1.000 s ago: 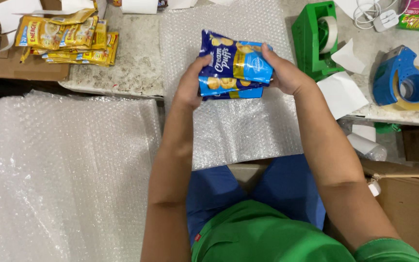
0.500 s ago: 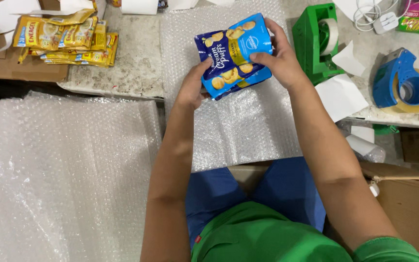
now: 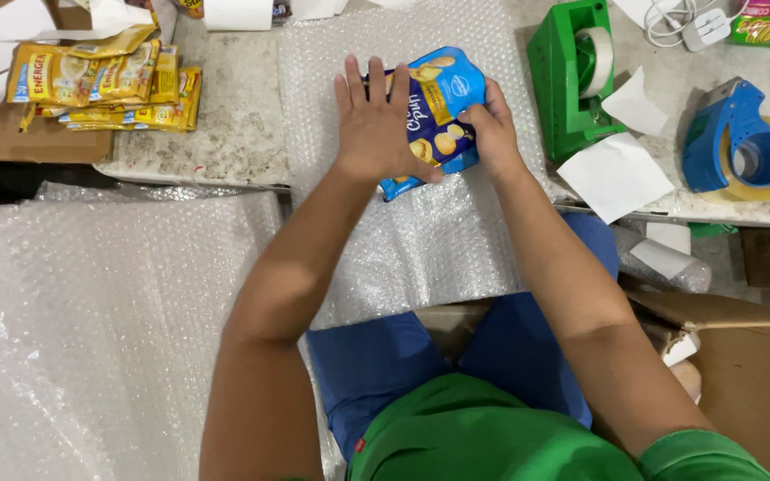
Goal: The person gathers several blue bags of snacks and rolls them into a sheet of bubble wrap. They secure the bubble wrap using tape from a blue dispenser and then attach a white shipping label to the outside of the package.
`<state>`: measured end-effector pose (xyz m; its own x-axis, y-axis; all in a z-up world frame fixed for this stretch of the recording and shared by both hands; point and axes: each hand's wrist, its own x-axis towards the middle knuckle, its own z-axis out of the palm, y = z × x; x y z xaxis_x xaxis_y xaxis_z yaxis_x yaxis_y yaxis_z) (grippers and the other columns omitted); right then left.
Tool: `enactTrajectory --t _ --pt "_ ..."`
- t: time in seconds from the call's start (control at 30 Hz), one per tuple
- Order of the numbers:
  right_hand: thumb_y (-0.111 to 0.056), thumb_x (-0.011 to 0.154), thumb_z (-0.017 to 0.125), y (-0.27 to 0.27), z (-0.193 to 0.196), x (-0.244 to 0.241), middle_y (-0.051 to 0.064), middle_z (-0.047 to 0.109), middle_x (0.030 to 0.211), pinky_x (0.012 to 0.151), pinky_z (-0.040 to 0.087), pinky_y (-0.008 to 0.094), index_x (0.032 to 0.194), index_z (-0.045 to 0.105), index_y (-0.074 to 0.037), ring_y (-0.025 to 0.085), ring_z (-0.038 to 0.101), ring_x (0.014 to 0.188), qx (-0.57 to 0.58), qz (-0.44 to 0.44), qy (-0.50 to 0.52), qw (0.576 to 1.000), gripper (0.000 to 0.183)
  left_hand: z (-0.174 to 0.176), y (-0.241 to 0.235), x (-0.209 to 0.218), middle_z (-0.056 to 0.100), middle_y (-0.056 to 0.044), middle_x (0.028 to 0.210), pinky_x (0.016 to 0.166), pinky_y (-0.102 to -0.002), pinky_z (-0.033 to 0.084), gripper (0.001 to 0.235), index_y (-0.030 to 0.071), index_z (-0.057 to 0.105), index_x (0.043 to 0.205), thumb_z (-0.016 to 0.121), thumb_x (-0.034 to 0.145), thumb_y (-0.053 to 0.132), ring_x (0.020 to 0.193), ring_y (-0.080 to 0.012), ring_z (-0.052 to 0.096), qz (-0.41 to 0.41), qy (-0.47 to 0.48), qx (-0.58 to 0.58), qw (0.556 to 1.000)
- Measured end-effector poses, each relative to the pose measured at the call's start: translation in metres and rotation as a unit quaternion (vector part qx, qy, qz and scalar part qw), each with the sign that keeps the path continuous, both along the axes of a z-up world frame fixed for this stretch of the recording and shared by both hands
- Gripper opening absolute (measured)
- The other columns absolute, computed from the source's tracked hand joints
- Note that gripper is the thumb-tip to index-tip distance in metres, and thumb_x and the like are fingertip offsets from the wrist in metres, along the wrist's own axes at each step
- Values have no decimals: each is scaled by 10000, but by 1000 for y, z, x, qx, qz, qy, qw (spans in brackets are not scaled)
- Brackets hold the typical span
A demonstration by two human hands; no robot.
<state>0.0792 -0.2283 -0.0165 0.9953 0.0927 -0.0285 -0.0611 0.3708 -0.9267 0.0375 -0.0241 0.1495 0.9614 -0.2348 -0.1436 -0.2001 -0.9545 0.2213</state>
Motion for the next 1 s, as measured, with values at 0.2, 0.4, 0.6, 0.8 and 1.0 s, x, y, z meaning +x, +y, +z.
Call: enactTrajectory --t 0.2,0.4,0.6,0.8,1.0 --pt "-262 872 847 3 56 -21 233 454 1366 1028 501 414 1463 434 -18 307 557 1185 -409 -152 -170 883 761 -9 14 25 403 -181 1538 1146 -709 140 1414 138 282 1568 969 407 563 1490 -496 166 -9 95 25 995" --pt "-614 550 972 22 144 -34 316 305 1570 1140 248 645 1524 398 -58 516 303 1441 -624 114 -394 665 1260 -7 17 28 613 -128 1361 1131 -615 357 1289 218 377 1565 933 440 512 1276 -382 564 -52 167 57 983" --pt "-541 444 967 41 145 -26 273 332 1563 1106 281 598 1592 262 -20 422 336 1413 -741 232 -277 567 1445 -5 24 24 536 -173 1450 1172 -627 271 1376 101 346 1550 961 423 595 1374 -383 473 -42 117 42 991" --pt "-534 495 943 38 141 -13 206 443 1516 1218 274 573 1584 341 -69 401 362 1442 -699 236 -313 598 1329 -20 13 -2 360 -292 1503 1152 -610 190 1535 0 163 1559 1011 407 558 1441 -464 240 -62 41 182 980" --pt "-662 333 991 49 134 -9 293 295 1594 1100 174 703 1544 253 -40 526 225 1446 -756 256 -279 534 1548 -34 25 2 401 -241 1530 1122 -606 283 1406 29 273 1479 1021 384 496 1442 -463 306 -82 -28 82 993"
